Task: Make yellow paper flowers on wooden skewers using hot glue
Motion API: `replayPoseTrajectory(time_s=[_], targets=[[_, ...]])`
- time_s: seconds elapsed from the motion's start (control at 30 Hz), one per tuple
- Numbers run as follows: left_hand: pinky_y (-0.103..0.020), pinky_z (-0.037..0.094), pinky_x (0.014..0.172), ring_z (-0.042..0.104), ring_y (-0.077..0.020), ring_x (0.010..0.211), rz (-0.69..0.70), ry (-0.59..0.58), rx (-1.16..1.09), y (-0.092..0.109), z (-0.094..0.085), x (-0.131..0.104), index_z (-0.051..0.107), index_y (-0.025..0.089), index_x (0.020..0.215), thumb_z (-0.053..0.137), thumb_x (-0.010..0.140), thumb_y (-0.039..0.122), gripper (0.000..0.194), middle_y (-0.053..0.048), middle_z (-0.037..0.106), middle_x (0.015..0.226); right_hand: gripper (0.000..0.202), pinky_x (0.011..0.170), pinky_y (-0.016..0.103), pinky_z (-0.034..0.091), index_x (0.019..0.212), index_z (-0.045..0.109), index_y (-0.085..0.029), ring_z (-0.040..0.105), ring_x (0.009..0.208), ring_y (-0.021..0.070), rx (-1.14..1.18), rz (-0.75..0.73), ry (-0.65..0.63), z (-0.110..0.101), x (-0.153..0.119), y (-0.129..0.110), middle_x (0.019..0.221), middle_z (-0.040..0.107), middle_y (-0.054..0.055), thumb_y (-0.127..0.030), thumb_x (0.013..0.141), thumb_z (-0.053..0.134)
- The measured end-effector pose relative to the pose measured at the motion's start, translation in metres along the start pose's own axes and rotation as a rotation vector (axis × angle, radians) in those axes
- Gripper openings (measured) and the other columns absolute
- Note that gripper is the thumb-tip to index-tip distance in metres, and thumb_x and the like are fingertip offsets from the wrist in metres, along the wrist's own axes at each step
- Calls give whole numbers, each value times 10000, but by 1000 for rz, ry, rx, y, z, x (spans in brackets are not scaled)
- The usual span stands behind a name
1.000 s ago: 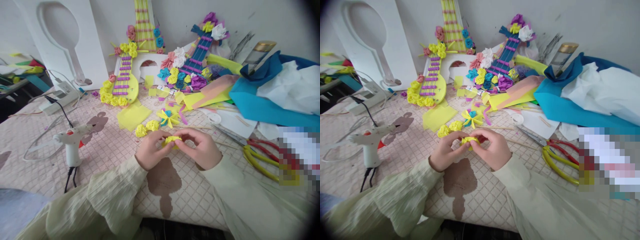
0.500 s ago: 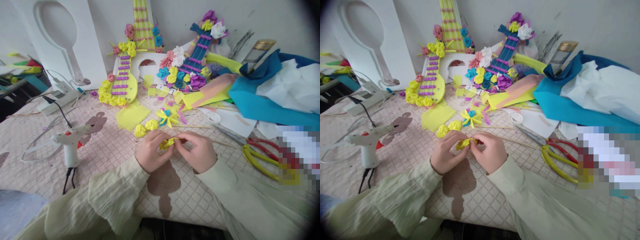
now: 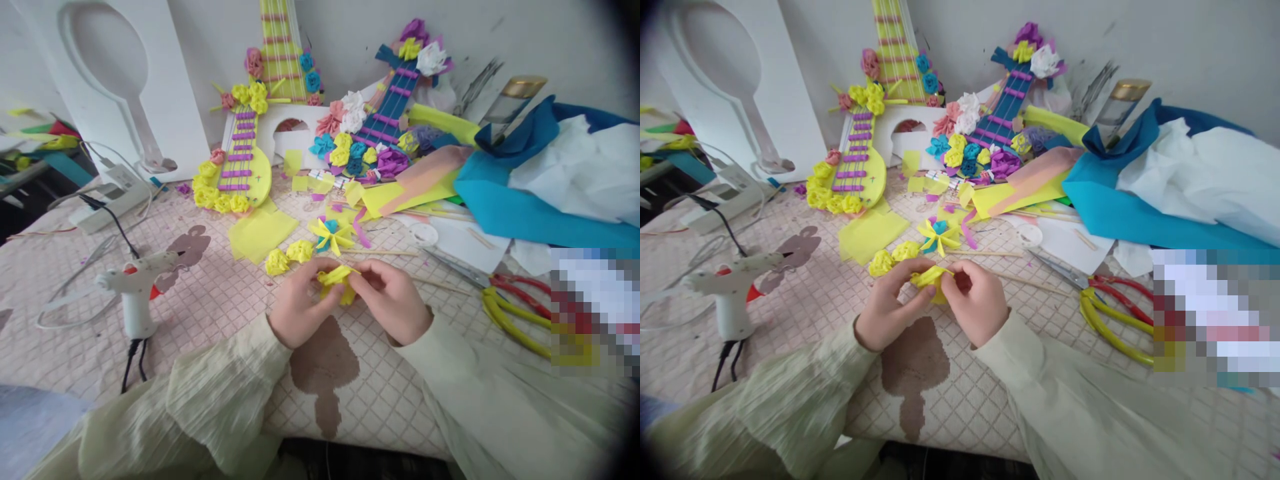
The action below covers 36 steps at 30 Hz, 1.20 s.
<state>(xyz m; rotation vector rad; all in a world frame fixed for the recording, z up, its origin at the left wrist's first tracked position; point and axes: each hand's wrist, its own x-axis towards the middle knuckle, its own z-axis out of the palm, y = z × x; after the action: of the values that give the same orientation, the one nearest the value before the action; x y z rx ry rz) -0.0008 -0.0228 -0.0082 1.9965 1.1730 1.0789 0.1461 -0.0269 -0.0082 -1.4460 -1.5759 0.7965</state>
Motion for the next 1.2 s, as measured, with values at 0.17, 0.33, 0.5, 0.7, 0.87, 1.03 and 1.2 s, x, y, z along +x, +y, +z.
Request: replayPoseTrajectory(time_s=[0.17,0.33,0.5,0.7,0.87,1.03,1.2], targets=[[-282,514,691,599,-163,842,-113,-72,-125,-4,-2,1,556,182,960,549,768,260,207,-59,623,934,247,682,299,520,932,615,-152,621,753,159,81,-117,-81,-9,3,-3,886,666,64,-225,700,570],[-268,522,667,600,-157,823,-133,-104,-124,-3,-5,0,550,184,957,571,747,256,224,-53,619,910,163,737,282,501,830,649,-147,622,775,149,-139,-424,-26,-14,5,-6,852,681,59,-123,698,557],[-246,514,604,600,-142,753,-133,-71,-153,0,-6,-1,562,170,893,544,765,257,156,-56,613,850,102,647,246,500,761,615,-156,608,680,129,-128,-373,-47,-14,4,-6,749,671,29,-132,672,570],[-230,494,554,571,-129,685,-14,4,-16,5,-5,-1,576,151,808,554,731,187,87,-50,617,776,27,590,235,475,659,568,-173,565,578,110,-160,-298,-21,-9,3,-7,635,631,-7,-150,645,575],[-247,507,615,566,-144,789,79,-32,40,8,-4,-4,573,154,941,535,723,144,222,-67,616,871,61,535,226,443,605,518,-181,540,522,103,-235,-239,92,-5,1,-6,577,598,-15,-154,635,563],[-280,518,693,563,-154,866,185,-2,93,5,2,-6,551,155,1036,498,737,105,308,-89,589,949,108,527,240,420,567,457,-198,531,526,118,-299,-232,139,-2,2,-3,565,578,-7,-169,630,540],[-297,507,761,569,-149,866,257,4,144,0,6,-7,546,143,1056,478,750,74,321,-89,582,945,120,523,249,407,551,437,-201,515,512,121,-317,-181,122,1,3,-1,542,553,-12,-180,617,535]])
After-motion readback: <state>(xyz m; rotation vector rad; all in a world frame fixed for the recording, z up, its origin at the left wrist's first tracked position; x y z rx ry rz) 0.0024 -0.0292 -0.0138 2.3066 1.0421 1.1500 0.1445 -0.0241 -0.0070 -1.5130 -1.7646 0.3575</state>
